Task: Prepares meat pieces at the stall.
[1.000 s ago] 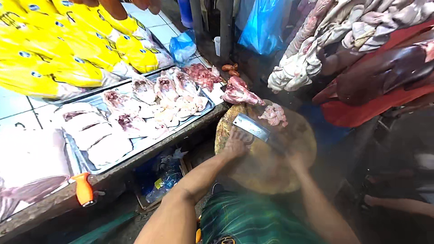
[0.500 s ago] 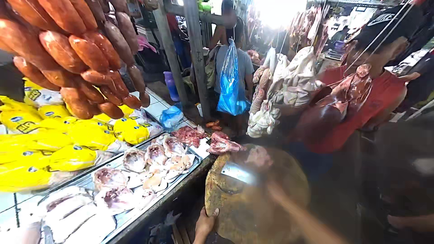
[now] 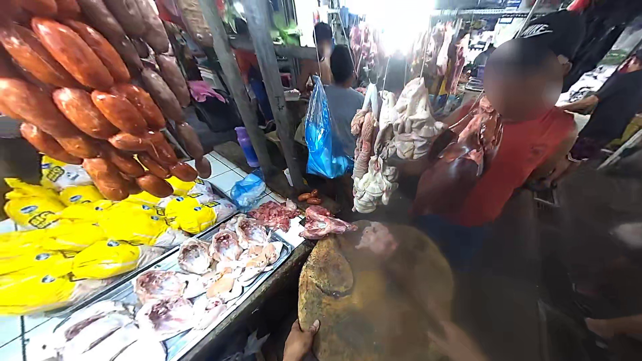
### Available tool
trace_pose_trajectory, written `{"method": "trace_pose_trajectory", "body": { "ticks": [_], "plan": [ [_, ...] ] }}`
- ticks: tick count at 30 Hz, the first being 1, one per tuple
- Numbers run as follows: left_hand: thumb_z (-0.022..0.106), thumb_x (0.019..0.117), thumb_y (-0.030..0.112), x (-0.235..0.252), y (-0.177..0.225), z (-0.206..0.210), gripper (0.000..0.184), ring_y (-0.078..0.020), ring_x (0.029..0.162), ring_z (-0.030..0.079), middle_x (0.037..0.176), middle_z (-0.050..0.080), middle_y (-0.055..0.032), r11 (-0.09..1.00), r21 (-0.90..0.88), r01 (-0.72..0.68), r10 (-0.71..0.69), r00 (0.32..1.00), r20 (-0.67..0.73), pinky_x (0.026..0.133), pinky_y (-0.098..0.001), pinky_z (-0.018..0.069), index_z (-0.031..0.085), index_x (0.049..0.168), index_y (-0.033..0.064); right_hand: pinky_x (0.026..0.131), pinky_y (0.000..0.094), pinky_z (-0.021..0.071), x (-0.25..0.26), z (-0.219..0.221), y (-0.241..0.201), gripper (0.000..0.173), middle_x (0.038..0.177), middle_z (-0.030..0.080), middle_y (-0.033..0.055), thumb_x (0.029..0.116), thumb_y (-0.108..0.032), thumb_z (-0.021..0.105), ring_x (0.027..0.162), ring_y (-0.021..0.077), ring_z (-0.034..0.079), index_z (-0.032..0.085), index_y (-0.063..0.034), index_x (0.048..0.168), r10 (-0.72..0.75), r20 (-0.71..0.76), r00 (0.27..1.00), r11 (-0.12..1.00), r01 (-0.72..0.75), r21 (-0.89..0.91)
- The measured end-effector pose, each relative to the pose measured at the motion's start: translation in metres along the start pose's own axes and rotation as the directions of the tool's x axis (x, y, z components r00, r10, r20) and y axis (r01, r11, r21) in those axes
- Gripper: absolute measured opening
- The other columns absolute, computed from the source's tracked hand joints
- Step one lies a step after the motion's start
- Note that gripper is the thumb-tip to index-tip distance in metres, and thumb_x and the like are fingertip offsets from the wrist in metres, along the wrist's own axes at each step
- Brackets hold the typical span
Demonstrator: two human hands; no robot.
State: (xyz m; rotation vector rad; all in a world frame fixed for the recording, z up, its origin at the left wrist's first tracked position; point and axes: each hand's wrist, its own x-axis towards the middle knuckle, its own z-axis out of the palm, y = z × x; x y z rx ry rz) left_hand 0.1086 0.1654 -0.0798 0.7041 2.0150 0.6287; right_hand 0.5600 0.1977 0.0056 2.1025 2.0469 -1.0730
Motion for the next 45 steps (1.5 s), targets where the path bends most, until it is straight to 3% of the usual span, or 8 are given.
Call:
{"method": "trace_pose_trajectory", "body": {
  "ticks": [7,11,17,26,31,35,40,45],
  "plan": [
    [0.072,0.0856,0.063,-0.002,0.027,-0.008,0.071,-0.0373,0.119,0.065,0.123,0.069,-0.021,0.913,0.408,0.025,-0.015,0.999,-0.029,0.1,-0.0607,0.052,0.067,0.126,0.0052,0.099,0.0579,0.053,0.006,0.021,0.039,0.067,0.115,0.073,0.0155,0.0915,-0.069,0.061,0.112,0.033,0.069,0.068,-0.0118,0.127,0.145,0.094,0.985,0.989,-0.143,-0.024],
    [0.058,0.1026,0.034,-0.031,0.157,-0.007,0.042,-0.0354,0.119,0.065,0.128,0.066,-0.0215,0.83,0.44,-0.343,0.453,0.875,-0.173,0.103,-0.0556,0.0518,0.065,0.129,0.0025,0.099,0.0574,0.0528,0.013,0.02,0.039,0.065,0.116,0.073,0.0157,0.092,-0.067,0.063,0.113,0.0326,0.069,0.069,-0.0118,0.127,0.153,0.1,0.983,0.987,-0.156,0.024],
    [0.065,0.0974,0.041,-0.045,0.373,0.044,0.051,-0.0372,0.111,0.068,0.118,0.071,-0.0182,0.77,0.138,-0.623,0.638,0.746,-0.193,0.095,-0.0622,0.0538,0.061,0.134,0.007,0.081,0.0559,0.0587,0.016,0.018,0.046,0.062,0.101,0.072,0.0185,0.0918,-0.059,0.069,0.084,0.0323,0.072,0.068,-0.0056,0.123,0.15,0.13,0.98,0.97,-0.171,0.174],
    [0.052,0.1085,0.024,-0.025,0.362,0.043,0.033,-0.0181,0.077,0.07,0.098,0.074,-0.0128,0.586,-0.662,-0.466,0.582,0.811,-0.055,0.069,-0.0333,0.0591,0.061,0.126,-0.0016,0.087,0.0612,0.0545,-0.047,0.036,0.047,0.057,0.096,0.074,0.018,0.0898,-0.058,0.072,0.093,0.0349,0.071,0.073,-0.0074,0.117,0.211,-0.18,0.961,0.935,-0.145,0.323],
    [0.054,0.1072,0.033,-0.02,0.352,0.019,0.036,-0.0225,0.09,0.072,0.106,0.074,-0.0126,0.746,-0.289,-0.6,0.558,0.8,-0.222,0.079,-0.0431,0.0601,0.068,0.124,0.0045,0.073,0.0593,0.0556,-0.053,-0.005,0.015,0.054,0.082,0.071,0.0157,0.0914,-0.056,0.071,0.077,0.033,0.069,0.072,-0.0061,0.112,0.094,-0.355,0.93,0.953,0.019,0.303],
    [0.055,0.102,0.025,-0.045,0.36,0.03,0.035,-0.0409,0.12,0.06,0.129,0.061,-0.0241,0.626,0.36,-0.692,0.766,0.457,-0.452,0.099,-0.0583,0.0511,0.061,0.129,0.0024,0.068,0.0559,0.0558,-0.042,-0.03,-0.015,0.056,0.077,0.07,0.013,0.0902,-0.058,0.07,0.071,0.0288,0.068,0.073,-0.0051,0.109,0.002,-0.508,0.861,0.943,0.168,0.289],
    [0.064,0.0954,0.023,-0.044,0.441,0.046,0.05,-0.0381,0.1,0.069,0.135,0.058,-0.0212,0.423,0.578,-0.698,0.901,0.391,-0.187,0.079,-0.0553,0.0599,0.058,0.145,0.0174,0.066,0.0515,0.0555,-0.033,-0.039,-0.035,0.055,0.076,0.069,0.0101,0.0922,-0.058,0.068,0.069,0.0245,0.067,0.072,-0.0061,0.109,-0.003,-0.544,0.839,0.929,0.203,0.308],
    [0.059,0.1003,0.028,-0.037,0.455,0.019,0.029,-0.0372,0.097,0.071,0.125,0.067,-0.0169,0.253,0.665,-0.703,0.944,0.331,-0.01,0.081,-0.058,0.0585,0.07,0.121,0.0109,0.071,0.056,0.0575,-0.029,-0.054,-0.054,0.06,0.083,0.071,0.0141,0.0947,-0.06,0.064,0.075,0.03,0.07,0.069,-0.0059,0.119,-0.032,-0.538,0.842,0.938,0.211,0.275]
  ]
}}
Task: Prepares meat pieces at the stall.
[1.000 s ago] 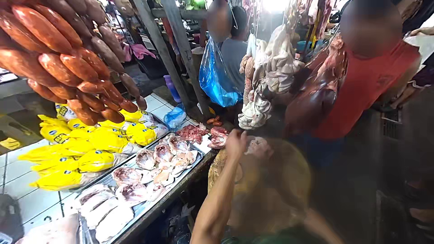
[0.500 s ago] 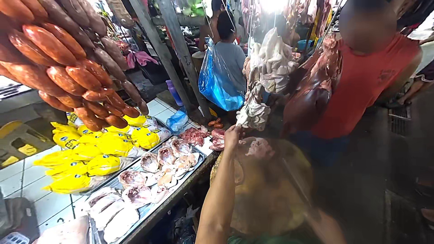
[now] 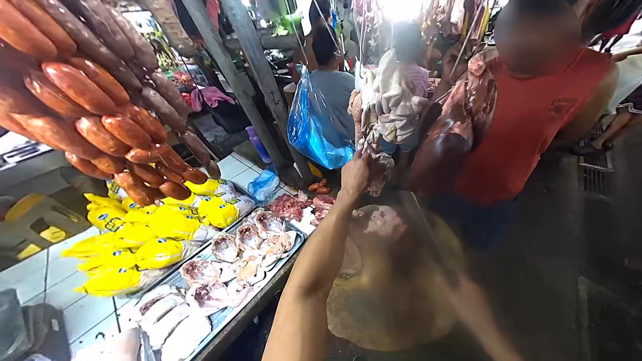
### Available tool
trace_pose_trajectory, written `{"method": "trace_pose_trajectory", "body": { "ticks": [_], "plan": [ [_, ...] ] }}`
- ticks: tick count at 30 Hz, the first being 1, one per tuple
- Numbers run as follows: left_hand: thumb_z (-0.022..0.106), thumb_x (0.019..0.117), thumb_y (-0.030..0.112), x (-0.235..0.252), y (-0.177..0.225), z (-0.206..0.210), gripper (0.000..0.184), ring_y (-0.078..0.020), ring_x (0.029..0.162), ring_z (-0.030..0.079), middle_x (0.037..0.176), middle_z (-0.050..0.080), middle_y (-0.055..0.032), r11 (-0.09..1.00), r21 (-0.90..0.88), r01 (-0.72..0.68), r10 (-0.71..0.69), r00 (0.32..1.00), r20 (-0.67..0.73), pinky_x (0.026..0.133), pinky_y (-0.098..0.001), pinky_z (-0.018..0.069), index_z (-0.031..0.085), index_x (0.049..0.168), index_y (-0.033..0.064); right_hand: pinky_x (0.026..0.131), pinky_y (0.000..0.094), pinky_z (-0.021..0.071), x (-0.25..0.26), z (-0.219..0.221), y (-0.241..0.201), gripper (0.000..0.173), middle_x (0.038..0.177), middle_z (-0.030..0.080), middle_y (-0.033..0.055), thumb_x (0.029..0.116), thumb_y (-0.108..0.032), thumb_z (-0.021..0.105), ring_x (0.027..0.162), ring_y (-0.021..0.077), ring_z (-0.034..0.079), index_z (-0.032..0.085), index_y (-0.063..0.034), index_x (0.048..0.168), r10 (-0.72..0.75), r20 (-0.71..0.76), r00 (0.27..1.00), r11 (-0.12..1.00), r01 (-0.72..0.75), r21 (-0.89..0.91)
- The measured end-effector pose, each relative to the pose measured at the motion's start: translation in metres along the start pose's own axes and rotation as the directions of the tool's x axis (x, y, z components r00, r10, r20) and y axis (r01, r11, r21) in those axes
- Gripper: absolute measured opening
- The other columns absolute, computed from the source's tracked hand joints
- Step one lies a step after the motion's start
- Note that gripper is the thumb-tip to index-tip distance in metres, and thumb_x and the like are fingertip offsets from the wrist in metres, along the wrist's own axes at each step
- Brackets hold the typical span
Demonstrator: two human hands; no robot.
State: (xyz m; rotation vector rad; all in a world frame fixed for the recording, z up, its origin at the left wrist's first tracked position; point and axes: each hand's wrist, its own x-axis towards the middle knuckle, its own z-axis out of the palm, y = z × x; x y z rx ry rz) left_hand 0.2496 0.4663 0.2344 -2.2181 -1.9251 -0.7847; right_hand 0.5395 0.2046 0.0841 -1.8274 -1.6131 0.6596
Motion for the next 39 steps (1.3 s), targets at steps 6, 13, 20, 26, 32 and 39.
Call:
{"method": "trace_pose_trajectory", "body": {
  "ticks": [6,13,20,26,32,39],
  "plan": [
    [0.064,0.0978,0.028,-0.009,-0.012,-0.006,0.021,-0.0332,0.093,0.07,0.106,0.07,-0.0137,0.996,-0.039,-0.082,0.081,0.996,-0.037,0.079,-0.0559,0.0579,0.072,0.105,0.0102,0.08,0.058,0.0569,0.047,-0.002,-0.071,0.066,0.095,0.072,0.0153,0.0973,-0.066,0.055,0.088,0.0333,0.071,0.063,-0.0092,0.13,0.013,0.047,0.999,0.999,-0.011,-0.051],
    [0.064,0.0972,0.029,-0.008,-0.006,-0.009,0.022,-0.0326,0.092,0.071,0.101,0.072,-0.0127,0.994,-0.019,-0.109,0.108,0.994,-0.014,0.079,-0.0551,0.0578,0.073,0.101,0.0094,0.086,0.0563,0.0566,0.106,0.019,-0.113,0.067,0.102,0.074,0.0126,0.0972,-0.069,0.051,0.095,0.0314,0.072,0.062,-0.013,0.133,-0.059,0.011,0.998,0.995,0.059,-0.084],
    [0.066,0.0959,0.028,-0.013,-0.016,-0.002,0.022,-0.0262,0.087,0.07,0.091,0.071,-0.0098,0.96,-0.269,-0.071,0.073,0.997,-0.003,0.082,-0.0528,0.0576,0.074,0.095,0.0072,0.089,0.0561,0.0554,0.093,0.036,-0.07,0.065,0.102,0.072,0.0167,0.0953,-0.064,0.061,0.096,0.0325,0.071,0.066,-0.0055,0.124,-0.018,0.083,0.996,1.0,0.018,0.004],
    [0.065,0.0996,0.02,-0.024,-0.021,-0.005,0.018,-0.0166,0.082,0.072,0.091,0.076,-0.0066,0.68,-0.715,0.164,-0.089,0.986,0.142,0.08,-0.0424,0.0609,0.075,0.107,0.0067,0.045,0.0335,0.0542,0.084,0.013,-0.072,0.045,0.066,0.056,0.0049,0.099,-0.05,0.065,0.046,0.0161,0.054,0.061,-0.0068,0.112,0.072,0.445,0.893,0.773,-0.332,0.541],
    [0.06,0.103,0.014,-0.028,-0.029,0.007,0.019,-0.016,0.077,0.068,0.09,0.073,-0.0094,0.342,-0.904,0.257,-0.077,0.966,0.245,0.071,-0.0335,0.0581,0.07,0.112,0.0011,0.042,0.0307,0.0526,0.08,0.013,-0.071,0.037,0.063,0.049,0.0014,0.1062,-0.043,0.054,0.043,0.0127,0.05,0.06,-0.0067,0.105,-0.003,0.624,0.781,0.495,-0.541,0.68],
    [0.061,0.1028,0.016,-0.02,-0.034,0.016,0.018,-0.0157,0.076,0.066,0.092,0.071,-0.009,0.148,-0.934,0.326,-0.078,0.945,0.318,0.071,-0.0326,0.0576,0.066,0.113,0.0014,0.043,0.0304,0.0528,0.082,0.015,-0.078,0.042,0.065,0.052,0.0022,0.1013,-0.047,0.062,0.044,0.0129,0.051,0.061,-0.0062,0.11,0.066,0.557,0.828,0.594,-0.481,0.645]
  ]
}}
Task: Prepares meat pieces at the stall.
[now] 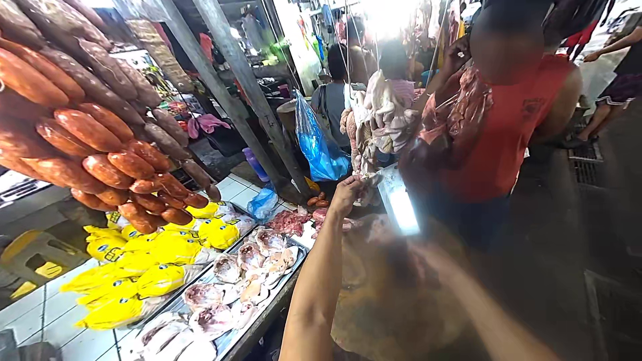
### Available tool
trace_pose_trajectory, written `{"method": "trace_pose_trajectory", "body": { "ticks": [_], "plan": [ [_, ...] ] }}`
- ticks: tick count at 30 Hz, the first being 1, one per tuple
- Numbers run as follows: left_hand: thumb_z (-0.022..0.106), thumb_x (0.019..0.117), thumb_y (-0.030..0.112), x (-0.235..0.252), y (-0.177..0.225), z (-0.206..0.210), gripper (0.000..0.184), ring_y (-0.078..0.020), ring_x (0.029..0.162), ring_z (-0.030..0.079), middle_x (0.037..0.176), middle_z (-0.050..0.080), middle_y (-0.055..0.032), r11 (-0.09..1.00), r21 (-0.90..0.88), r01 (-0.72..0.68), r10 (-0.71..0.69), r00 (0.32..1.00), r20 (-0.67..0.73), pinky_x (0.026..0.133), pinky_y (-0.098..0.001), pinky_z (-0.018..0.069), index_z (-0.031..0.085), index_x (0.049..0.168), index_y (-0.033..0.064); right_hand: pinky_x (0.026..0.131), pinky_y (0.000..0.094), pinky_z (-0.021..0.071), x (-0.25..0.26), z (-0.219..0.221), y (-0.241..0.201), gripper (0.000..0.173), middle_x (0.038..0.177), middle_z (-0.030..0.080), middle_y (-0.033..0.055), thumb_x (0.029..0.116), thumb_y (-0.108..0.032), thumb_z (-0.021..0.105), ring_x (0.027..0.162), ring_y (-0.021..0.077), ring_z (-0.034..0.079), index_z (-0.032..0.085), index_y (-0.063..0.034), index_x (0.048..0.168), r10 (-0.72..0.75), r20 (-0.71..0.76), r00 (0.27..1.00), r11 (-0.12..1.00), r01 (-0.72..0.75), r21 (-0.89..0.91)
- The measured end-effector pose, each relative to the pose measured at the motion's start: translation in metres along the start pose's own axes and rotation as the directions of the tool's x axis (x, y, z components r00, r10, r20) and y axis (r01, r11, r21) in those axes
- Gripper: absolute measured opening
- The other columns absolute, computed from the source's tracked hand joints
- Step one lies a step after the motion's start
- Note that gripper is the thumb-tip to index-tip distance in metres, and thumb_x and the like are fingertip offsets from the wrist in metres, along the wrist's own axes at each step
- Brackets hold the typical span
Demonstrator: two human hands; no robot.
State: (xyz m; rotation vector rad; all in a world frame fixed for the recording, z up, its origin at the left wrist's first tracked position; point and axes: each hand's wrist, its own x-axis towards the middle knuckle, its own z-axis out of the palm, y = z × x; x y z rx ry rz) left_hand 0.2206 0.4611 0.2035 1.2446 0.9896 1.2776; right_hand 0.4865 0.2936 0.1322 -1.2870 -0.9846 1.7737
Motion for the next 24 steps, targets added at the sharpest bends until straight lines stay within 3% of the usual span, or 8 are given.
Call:
{"method": "trace_pose_trajectory", "body": {
  "ticks": [3,5,8,10,12,16,19,24],
  "plan": [
    [0.062,0.1013,0.016,-0.002,0.001,-0.001,0.025,-0.0222,0.084,0.071,0.1,0.073,-0.0142,0.956,0.292,0.011,0.08,0.951,-0.298,0.077,-0.0411,0.0611,0.065,0.12,0.0003,0.043,0.031,0.0523,-0.002,-0.002,0.0,0.045,0.066,0.054,0.0037,0.0978,-0.048,0.068,0.045,0.0144,0.052,0.06,-0.0061,0.112,-0.038,-0.099,0.994,0.993,0.027,-0.114],
    [0.056,0.098,0.012,-0.015,0.017,0.014,0.035,-0.0282,0.109,0.068,0.122,0.068,-0.0162,0.759,0.648,0.066,0.279,0.866,-0.414,0.095,-0.0501,0.0562,0.063,0.131,0.0028,0.043,0.0306,0.0516,-0.004,-0.002,0.0,0.044,0.067,0.054,0.0038,0.0983,-0.046,0.068,0.045,0.0143,0.052,0.059,-0.0063,0.116,-0.059,-0.137,0.989,0.986,0.037,-0.16],
    [0.06,0.0931,0.007,-0.02,0.024,0.044,0.036,-0.0324,0.115,0.066,0.126,0.066,-0.0179,0.374,0.912,-0.166,0.553,0.83,-0.076,0.096,-0.0519,0.057,0.066,0.129,0.0034,0.044,0.0308,0.0517,-0.004,-0.005,0.004,0.045,0.067,0.056,0.0041,0.0981,-0.047,0.068,0.047,0.0145,0.053,0.061,-0.0081,0.12,-0.123,-0.194,0.973,0.965,0.072,-0.253],
    [0.064,0.0955,0.012,-0.006,0.016,0.059,0.038,-0.0321,0.118,0.066,0.132,0.066,-0.0141,0.179,0.936,-0.302,0.481,0.857,0.184,0.097,-0.0527,0.0569,0.064,0.133,0.0082,0.046,0.0324,0.0532,-0.004,-0.006,0.007,0.048,0.07,0.059,0.005,0.0986,-0.05,0.066,0.049,0.0153,0.056,0.062,-0.0081,0.122,-0.176,-0.237,0.956,0.928,0.08,-0.365],
    [0.067,0.0951,0.023,0.011,0.002,0.066,0.049,-0.0357,0.122,0.062,0.136,0.065,-0.0141,0.025,0.969,-0.246,0.38,0.899,0.219,0.099,-0.0556,0.0507,0.059,0.142,0.0104,0.05,0.0362,0.0551,-0.002,-0.01,0.013,0.051,0.072,0.062,0.0069,0.0981,-0.053,0.065,0.051,0.0174,0.059,0.063,-0.0071,0.122,-0.223,-0.272,0.936,0.889,0.081,-0.452],
    [0.072,0.0899,0.024,0.016,0.009,0.065,0.054,-0.0477,0.122,0.057,0.131,0.061,-0.0276,0.028,0.999,0.036,0.339,0.94,-0.044,0.104,-0.0644,0.0418,0.06,0.138,0.0034,0.057,0.0417,0.0578,-0.001,-0.023,0.016,0.056,0.079,0.065,0.01,0.0964,-0.056,0.066,0.058,0.0207,0.063,0.064,-0.007,0.124,-0.263,-0.302,0.916,0.844,0.067,-0.532],
    [0.071,0.087,0.018,0.014,0.01,0.044,0.05,-0.0521,0.121,0.055,0.131,0.056,-0.0345,0.095,0.985,0.146,0.459,0.871,-0.173,0.099,-0.0658,0.0447,0.061,0.131,-0.0032,0.059,0.0431,0.0584,-0.004,-0.03,0.019,0.055,0.079,0.066,0.0103,0.0959,-0.055,0.067,0.059,0.0214,0.064,0.065,-0.0061,0.121,-0.286,-0.302,0.909,0.834,0.08,-0.546],
    [0.063,0.094,0.02,0.012,-0.019,0.053,0.035,-0.0401,0.112,0.064,0.126,0.063,-0.022,-0.018,0.991,-0.133,0.517,0.847,0.123,0.089,-0.0548,0.0552,0.068,0.126,0.0077,0.06,0.0454,0.0592,-0.004,-0.032,0.021,0.058,0.079,0.066,0.0101,0.0958,-0.059,0.065,0.06,0.0225,0.065,0.065,-0.0066,0.12,-0.255,-0.298,0.92,0.826,0.047,-0.562]
  ]
}}
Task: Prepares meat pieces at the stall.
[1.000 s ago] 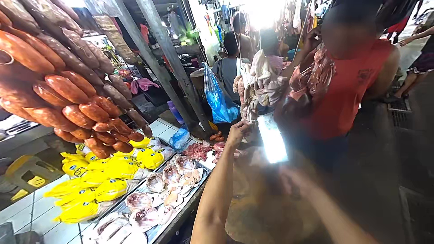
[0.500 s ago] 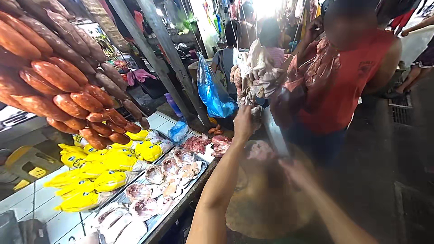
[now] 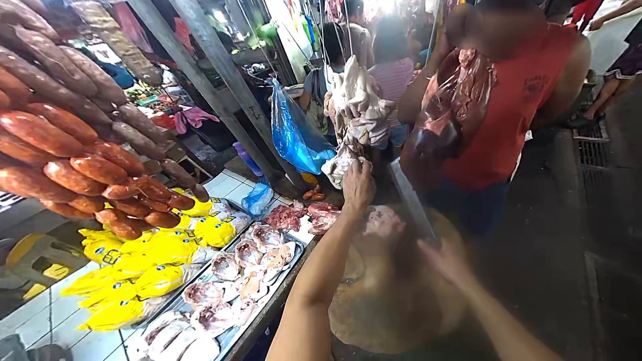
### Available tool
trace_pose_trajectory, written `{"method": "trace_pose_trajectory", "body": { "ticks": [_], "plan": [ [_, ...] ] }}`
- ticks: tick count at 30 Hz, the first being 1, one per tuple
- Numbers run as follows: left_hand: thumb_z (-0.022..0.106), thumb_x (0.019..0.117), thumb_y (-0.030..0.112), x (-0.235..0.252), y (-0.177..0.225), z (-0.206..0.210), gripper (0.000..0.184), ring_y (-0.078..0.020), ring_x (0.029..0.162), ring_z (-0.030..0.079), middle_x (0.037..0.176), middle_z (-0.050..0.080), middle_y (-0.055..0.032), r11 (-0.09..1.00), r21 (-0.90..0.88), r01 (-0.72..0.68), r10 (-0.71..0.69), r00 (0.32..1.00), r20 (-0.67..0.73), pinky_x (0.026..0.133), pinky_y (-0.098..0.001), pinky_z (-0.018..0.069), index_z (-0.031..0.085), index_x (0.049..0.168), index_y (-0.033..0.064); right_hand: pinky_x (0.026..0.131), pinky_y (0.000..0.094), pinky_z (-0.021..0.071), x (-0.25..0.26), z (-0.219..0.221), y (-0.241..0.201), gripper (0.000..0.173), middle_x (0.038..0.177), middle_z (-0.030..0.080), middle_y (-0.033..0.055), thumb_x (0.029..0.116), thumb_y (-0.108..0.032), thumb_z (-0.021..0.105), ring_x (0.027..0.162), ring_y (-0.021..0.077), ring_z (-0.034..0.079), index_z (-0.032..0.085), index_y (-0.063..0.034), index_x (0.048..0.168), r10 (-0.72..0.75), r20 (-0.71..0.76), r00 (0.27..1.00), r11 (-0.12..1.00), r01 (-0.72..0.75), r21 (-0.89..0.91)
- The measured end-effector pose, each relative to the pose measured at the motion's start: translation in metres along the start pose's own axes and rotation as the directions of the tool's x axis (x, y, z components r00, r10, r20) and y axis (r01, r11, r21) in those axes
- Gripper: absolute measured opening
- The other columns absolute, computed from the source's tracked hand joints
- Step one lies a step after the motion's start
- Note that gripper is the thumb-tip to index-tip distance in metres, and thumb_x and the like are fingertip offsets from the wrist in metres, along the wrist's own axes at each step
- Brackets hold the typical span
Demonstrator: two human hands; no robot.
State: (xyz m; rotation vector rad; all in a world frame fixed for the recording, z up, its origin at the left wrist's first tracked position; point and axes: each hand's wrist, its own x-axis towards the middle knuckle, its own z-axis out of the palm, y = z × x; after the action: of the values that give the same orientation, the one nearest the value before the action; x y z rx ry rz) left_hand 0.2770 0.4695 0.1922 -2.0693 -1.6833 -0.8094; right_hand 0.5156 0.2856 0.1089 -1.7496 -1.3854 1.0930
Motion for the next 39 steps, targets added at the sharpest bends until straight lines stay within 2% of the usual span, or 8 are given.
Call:
{"method": "trace_pose_trajectory", "body": {
  "ticks": [3,8,13,20,26,31,36,39],
  "plan": [
    [0.056,0.1006,0.019,-0.001,-0.01,0.011,0.027,-0.0406,0.112,0.064,0.13,0.061,-0.0221,0.995,0.068,0.07,-0.081,0.983,0.165,0.084,-0.0563,0.0568,0.072,0.118,0.0063,0.06,0.0444,0.0589,0.0,0.002,-0.003,0.058,0.079,0.066,0.0094,0.0952,-0.06,0.065,0.06,0.0218,0.065,0.066,-0.0077,0.119,0.004,0.008,1.0,1.0,-0.004,-0.023],
    [0.059,0.0991,0.018,-0.004,-0.027,0.004,0.024,-0.0392,0.104,0.067,0.125,0.061,-0.0216,0.998,0.063,0.029,-0.038,0.988,0.148,0.077,-0.0532,0.0601,0.071,0.117,0.0068,0.075,0.0498,0.0568,0.002,0.011,-0.005,0.057,0.089,0.069,0.0112,0.0948,-0.061,0.064,0.078,0.0247,0.067,0.067,-0.0082,0.118,-0.082,-0.031,0.996,0.992,0.079,-0.103],
    [0.062,0.0976,0.022,0.002,-0.02,-0.002,0.025,-0.0411,0.106,0.066,0.128,0.059,-0.0244,0.994,0.104,0.029,-0.049,0.98,0.191,0.079,-0.0543,0.0592,0.072,0.116,0.0083,0.085,0.0523,0.0561,0.017,0.026,-0.021,0.059,0.098,0.071,0.0128,0.0959,-0.061,0.063,0.091,0.0273,0.07,0.066,-0.0086,0.124,-0.134,-0.052,0.99,0.98,0.125,-0.156],
    [0.061,0.0985,0.028,0.01,-0.012,-0.004,0.026,-0.0353,0.094,0.071,0.121,0.064,-0.0191,0.999,-0.028,0.029,-0.021,0.965,0.261,0.075,-0.0539,0.0601,0.073,0.11,0.009,0.088,0.053,0.0561,0.039,0.032,-0.039,0.063,0.103,0.073,0.0119,0.096,-0.065,0.058,0.097,0.0279,0.071,0.066,-0.0108,0.127,-0.159,-0.06,0.985,0.961,0.141,-0.238],
    [0.065,0.0964,0.022,0.008,-0.024,-0.007,0.021,-0.0313,0.1,0.068,0.106,0.069,-0.0168,0.937,-0.329,0.116,-0.037,0.971,0.238,0.09,-0.051,0.0565,0.075,0.105,0.0067,0.089,0.0544,0.0551,0.033,0.035,0.006,0.06,0.101,0.072,0.0146,0.0946,-0.061,0.064,0.096,0.0297,0.07,0.068,-0.0084,0.123,-0.112,0.0,0.994,0.971,0.109,-0.214],
    [0.062,0.1006,0.017,-0.004,-0.051,-0.006,0.025,-0.0203,0.1,0.073,0.113,0.074,-0.011,0.632,-0.665,0.398,-0.139,0.903,0.407,0.094,-0.0453,0.0598,0.072,0.121,0.0071,0.052,0.0352,0.0569,0.012,0.027,0.02,0.055,0.073,0.063,0.0059,0.096,-0.057,0.066,0.053,0.0165,0.061,0.062,-0.0083,0.122,0.064,0.24,0.969,0.993,-0.086,0.082],
    [0.058,0.103,0.006,-0.008,-0.058,-0.009,0.023,-0.0225,0.09,0.075,0.103,0.075,-0.0162,0.198,-0.828,0.525,-0.172,0.85,0.498,0.089,-0.0405,0.0627,0.065,0.122,-0.0047,0.046,0.0317,0.0537,0.005,0.031,0.023,0.05,0.067,0.058,0.004,0.0955,-0.053,0.069,0.047,0.0151,0.056,0.061,-0.008,0.115,0.157,0.345,0.925,0.927,-0.259,0.27],
    [0.059,0.1026,0.005,-0.007,-0.055,-0.009,0.022,-0.0229,0.088,0.074,0.103,0.073,-0.0163,0.058,-0.836,0.545,-0.185,0.829,0.527,0.086,-0.0404,0.0626,0.064,0.121,-0.0058,0.045,0.0326,0.0535,-0.003,0.037,0.043,0.051,0.067,0.058,0.0045,0.0947,-0.055,0.069,0.046,0.0156,0.055,0.061,-0.0073,0.113,0.212,0.325,0.922,0.922,-0.299,0.246]
  ]
}}
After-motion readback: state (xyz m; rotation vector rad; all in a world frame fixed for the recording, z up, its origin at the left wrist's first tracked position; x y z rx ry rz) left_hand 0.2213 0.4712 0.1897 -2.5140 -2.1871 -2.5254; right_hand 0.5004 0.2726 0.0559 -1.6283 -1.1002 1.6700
